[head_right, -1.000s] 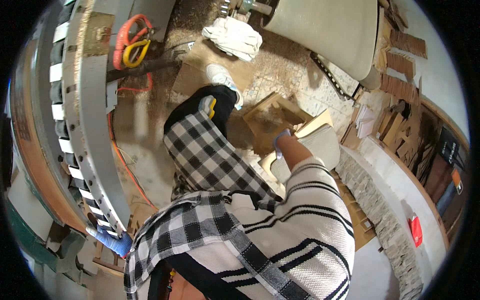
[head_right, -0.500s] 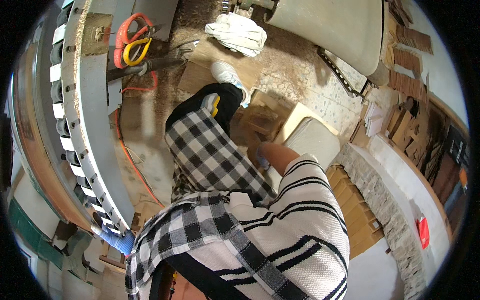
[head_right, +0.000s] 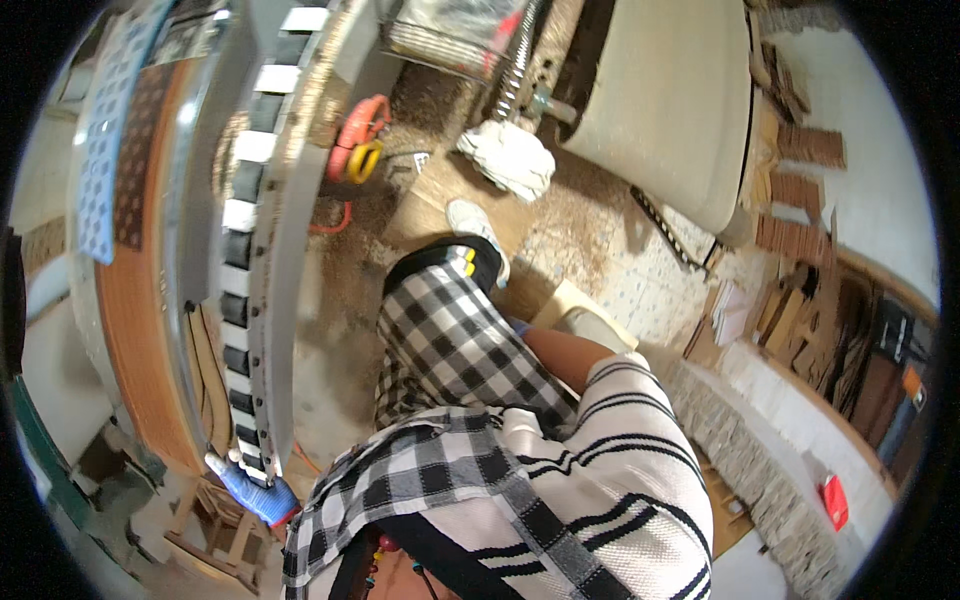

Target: The person operates a CNC woodworking machine, placing wooden planks onto the machine bed and adjusting their position. They wear blue gloves and use both hands to align the wood before the machine processes it. The person repeats this process for multiple planks throughout the clip.

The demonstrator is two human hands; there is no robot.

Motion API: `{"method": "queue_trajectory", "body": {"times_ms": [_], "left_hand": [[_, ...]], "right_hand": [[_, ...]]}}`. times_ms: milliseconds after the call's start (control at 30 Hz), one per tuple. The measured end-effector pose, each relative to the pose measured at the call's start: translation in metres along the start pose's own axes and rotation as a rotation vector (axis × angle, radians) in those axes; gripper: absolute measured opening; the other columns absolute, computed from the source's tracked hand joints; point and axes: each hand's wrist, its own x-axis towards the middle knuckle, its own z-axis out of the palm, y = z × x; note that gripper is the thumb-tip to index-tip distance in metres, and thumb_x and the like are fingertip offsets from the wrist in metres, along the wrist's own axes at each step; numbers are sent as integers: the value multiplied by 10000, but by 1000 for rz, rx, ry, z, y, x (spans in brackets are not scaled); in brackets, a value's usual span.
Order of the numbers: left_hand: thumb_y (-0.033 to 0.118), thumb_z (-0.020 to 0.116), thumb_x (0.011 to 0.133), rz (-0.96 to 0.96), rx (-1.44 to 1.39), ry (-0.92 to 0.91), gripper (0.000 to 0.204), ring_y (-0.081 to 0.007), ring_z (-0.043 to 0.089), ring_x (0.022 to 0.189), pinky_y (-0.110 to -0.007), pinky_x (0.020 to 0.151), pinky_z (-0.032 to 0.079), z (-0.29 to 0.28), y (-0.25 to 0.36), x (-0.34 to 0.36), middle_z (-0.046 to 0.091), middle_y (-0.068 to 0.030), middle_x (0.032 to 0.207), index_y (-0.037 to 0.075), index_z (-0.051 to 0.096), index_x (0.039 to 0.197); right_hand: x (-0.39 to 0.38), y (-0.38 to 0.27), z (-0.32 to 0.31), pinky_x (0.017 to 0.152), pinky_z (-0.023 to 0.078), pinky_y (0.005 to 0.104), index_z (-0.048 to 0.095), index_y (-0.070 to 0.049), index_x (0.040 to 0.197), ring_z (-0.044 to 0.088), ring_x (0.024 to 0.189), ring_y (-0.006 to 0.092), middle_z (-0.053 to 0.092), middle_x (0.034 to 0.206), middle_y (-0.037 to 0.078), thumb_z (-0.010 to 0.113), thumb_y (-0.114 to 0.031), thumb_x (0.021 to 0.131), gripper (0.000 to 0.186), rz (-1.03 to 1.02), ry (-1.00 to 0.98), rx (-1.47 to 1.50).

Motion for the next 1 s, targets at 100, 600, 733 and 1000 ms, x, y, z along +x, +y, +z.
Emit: {"method": "queue_trajectory", "body": {"times_ms": [100,600,733,1000], "left_hand": [[337,592,949,170,13,44,308,-76,495,775,-218,676,427,18,-12,-11,520,14,907,113,516,1146],[320,623,933,15,-294,-27,198,-65,493,523,-215,457,425,15,-31,29,544,16,662,158,510,928],[319,628,931,6,-333,33,204,-55,482,519,-210,456,423,12,-34,23,542,18,665,165,495,941],[273,580,966,-2,-296,22,147,-24,451,517,-179,450,405,9,-38,25,526,26,677,157,490,972]], "right_hand": [[9,44,2,994,397,514,618,-102,1144,536,1085,355,598,1087,166,495,-171,852,325,6,140,-30],[0,33,-42,926,420,486,655,-219,1173,585,1087,324,624,1204,117,548,-270,870,325,-346,-185,-491],[23,1,-39,911,428,478,656,-210,1170,592,1069,320,631,1187,119,548,-272,874,321,-422,-293,-421],[32,-39,-12,880,444,461,658,-193,1166,606,1034,312,646,1153,123,547,-278,883,315,-469,-414,-289]]}}
